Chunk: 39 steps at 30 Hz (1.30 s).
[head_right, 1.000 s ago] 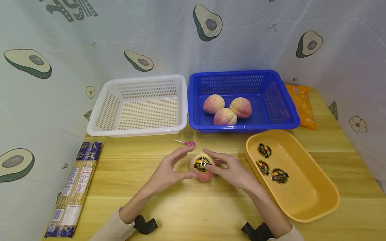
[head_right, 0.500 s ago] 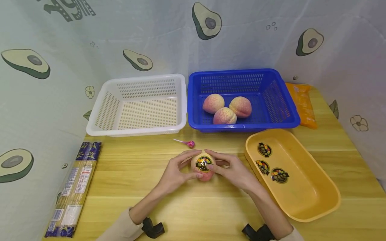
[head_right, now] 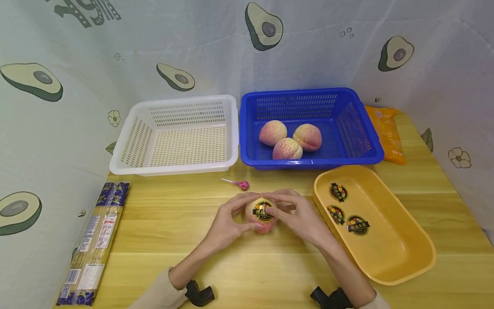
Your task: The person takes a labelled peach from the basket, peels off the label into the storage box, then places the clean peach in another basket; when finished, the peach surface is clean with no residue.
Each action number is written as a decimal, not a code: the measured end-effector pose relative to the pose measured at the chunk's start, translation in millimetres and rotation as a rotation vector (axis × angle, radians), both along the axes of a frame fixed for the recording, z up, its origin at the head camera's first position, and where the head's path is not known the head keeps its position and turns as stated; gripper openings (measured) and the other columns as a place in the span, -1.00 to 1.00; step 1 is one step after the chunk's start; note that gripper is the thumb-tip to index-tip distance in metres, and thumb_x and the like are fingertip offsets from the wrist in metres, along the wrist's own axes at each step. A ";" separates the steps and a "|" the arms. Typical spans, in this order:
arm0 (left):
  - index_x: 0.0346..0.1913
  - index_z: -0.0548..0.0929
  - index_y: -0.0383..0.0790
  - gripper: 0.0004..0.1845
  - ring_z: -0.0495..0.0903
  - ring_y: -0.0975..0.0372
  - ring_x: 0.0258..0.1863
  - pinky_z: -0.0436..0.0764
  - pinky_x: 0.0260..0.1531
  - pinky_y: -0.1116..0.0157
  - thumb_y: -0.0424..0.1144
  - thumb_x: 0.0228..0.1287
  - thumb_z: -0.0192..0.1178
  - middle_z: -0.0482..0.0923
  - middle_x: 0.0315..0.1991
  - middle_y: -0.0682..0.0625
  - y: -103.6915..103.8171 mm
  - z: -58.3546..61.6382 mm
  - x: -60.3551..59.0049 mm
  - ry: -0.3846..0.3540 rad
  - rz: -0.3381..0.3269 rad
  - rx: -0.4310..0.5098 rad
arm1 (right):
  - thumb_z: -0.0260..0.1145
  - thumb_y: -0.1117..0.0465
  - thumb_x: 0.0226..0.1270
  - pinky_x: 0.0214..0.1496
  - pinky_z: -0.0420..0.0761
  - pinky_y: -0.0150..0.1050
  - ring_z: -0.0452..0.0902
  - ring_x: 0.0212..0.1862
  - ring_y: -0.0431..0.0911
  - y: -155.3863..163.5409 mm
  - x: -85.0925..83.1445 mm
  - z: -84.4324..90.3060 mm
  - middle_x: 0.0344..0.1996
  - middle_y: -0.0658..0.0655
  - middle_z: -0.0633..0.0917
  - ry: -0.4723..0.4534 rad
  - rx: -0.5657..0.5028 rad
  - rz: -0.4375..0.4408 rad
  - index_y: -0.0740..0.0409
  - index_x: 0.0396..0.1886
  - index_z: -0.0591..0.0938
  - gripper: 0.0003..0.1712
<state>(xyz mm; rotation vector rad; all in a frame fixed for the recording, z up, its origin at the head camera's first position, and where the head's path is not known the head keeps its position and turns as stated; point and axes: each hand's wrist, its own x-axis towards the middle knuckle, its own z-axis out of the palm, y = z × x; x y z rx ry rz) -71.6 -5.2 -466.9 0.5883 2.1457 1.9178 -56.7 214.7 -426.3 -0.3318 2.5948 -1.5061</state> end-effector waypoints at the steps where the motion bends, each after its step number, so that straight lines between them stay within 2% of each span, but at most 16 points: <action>1: 0.29 0.64 -0.28 -0.30 0.47 0.06 0.43 0.51 0.45 0.25 -0.60 -0.01 0.52 0.57 0.34 -0.13 0.2 0.0 0.2 0.002 0.001 -0.002 | 0.41 0.19 0.44 -0.01 0.69 -0.37 0.59 0.06 -0.30 -1.2 -0.4 -0.3 0.07 0.12 0.74 0.013 0.004 -0.021 0.04 0.18 0.75 -0.65; 5: 0.29 0.65 -0.28 -0.30 0.48 0.07 0.43 0.51 0.45 0.27 -0.59 -0.01 0.53 0.57 0.33 -0.11 0.5 -1.0 0.6 0.001 0.002 0.003 | 0.47 0.22 0.37 -0.25 0.57 -0.40 0.53 -0.19 -0.30 -5.0 -1.4 -2.0 -0.15 0.08 0.74 0.032 -0.015 -0.093 0.07 0.01 0.82 -0.75; 9: 0.29 0.65 -0.28 -0.30 0.48 0.08 0.44 0.48 0.46 0.31 -0.57 -0.01 0.55 0.57 0.34 -0.10 0.1 -1.8 0.8 -0.010 0.004 0.008 | 0.51 0.19 0.32 -0.39 0.48 -0.38 0.45 -0.36 -0.26 -5.4 -1.0 -2.3 -0.28 0.06 0.70 -0.043 -0.062 -0.126 0.09 -0.04 0.83 -0.76; 12: 0.29 0.65 -0.29 -0.30 0.47 0.08 0.44 0.48 0.46 0.31 -0.58 -0.02 0.55 0.56 0.34 -0.10 -0.4 -1.6 0.6 -0.021 0.004 0.011 | 0.51 0.13 0.33 -0.33 0.53 -0.42 0.52 -0.31 -0.31 -5.0 -1.9 -1.4 -0.21 0.07 0.77 -0.150 -0.100 -0.150 0.14 -0.01 0.82 -0.70; 14: 0.29 0.65 -0.28 -0.30 0.46 0.09 0.45 0.48 0.46 0.31 -0.58 -0.02 0.54 0.56 0.35 -0.10 -0.7 -2.0 0.0 -0.035 0.002 0.012 | 0.50 0.10 0.34 -0.21 0.60 -0.47 0.60 -0.21 -0.37 -5.1 -3.0 -1.1 -0.10 0.12 0.81 -0.215 -0.129 -0.169 0.18 0.02 0.80 -0.65; 17: 0.29 0.65 -0.28 -0.29 0.46 0.08 0.45 0.49 0.46 0.28 -0.59 -0.02 0.54 0.55 0.35 -0.11 -0.9 -2.2 -1.0 -0.046 -0.003 0.016 | 0.51 0.07 0.34 -0.05 0.63 -0.49 0.66 -0.08 -0.39 -6.0 -4.2 -1.6 -0.03 0.14 0.83 -0.267 -0.153 -0.194 0.23 0.03 0.79 -0.61; 19: 0.29 0.65 -0.29 -0.30 0.46 0.09 0.45 0.49 0.45 0.29 -0.59 -0.02 0.54 0.55 0.35 -0.11 -0.6 -2.2 -1.7 -0.049 -0.006 0.015 | 0.51 0.07 0.33 -0.04 0.63 -0.49 0.66 -0.06 -0.39 -6.8 -4.7 -2.6 -0.07 0.09 0.84 -0.275 -0.162 -0.205 0.25 0.02 0.79 -0.60; 25: 0.28 0.65 -0.31 -0.31 0.47 0.07 0.43 0.50 0.44 0.30 -0.56 -0.01 0.55 0.57 0.33 -0.12 -0.7 -1.7 -3.1 -0.012 -0.011 -0.001 | 0.54 0.10 0.30 -0.25 0.55 -0.45 0.54 -0.26 -0.35 -8.5 -5.4 -4.8 -0.37 -0.17 0.77 -0.266 -0.180 -0.234 0.30 -0.02 0.79 -0.61; 31: 0.27 0.66 -0.33 -0.31 0.49 0.07 0.42 0.49 0.44 0.31 -0.55 -0.02 0.56 0.58 0.32 -0.11 -0.9 -2.5 -4.6 0.000 -0.007 -0.012 | 0.53 0.08 0.32 -0.18 0.60 -0.46 0.60 -0.20 -0.37 -9.6 -5.5 -5.4 -0.32 -0.17 0.81 -0.256 -0.187 -0.238 0.28 -0.05 0.80 -0.63; 36: 0.27 0.66 -0.32 -0.32 0.49 0.10 0.42 0.50 0.43 0.36 -0.56 -0.02 0.56 0.59 0.31 -0.10 -0.8 -0.8 -4.8 -0.006 -0.005 -0.013 | 0.51 0.03 0.33 -0.27 0.53 -0.44 0.51 -0.26 -0.33 -11.0 -5.4 -4.5 -0.35 -0.14 0.78 -0.256 -0.153 -0.251 0.23 -0.05 0.80 -0.62; 39: 0.27 0.66 -0.31 -0.32 0.49 0.12 0.41 0.51 0.42 0.37 -0.55 -0.02 0.56 0.59 0.31 -0.08 -1.0 0.3 -4.5 0.000 -0.003 -0.028 | 0.51 0.02 0.34 -0.23 0.52 -0.44 0.51 -0.25 -0.32 -10.7 -6.2 -3.4 -0.34 -0.11 0.77 -0.264 -0.132 -0.246 0.22 -0.05 0.80 -0.62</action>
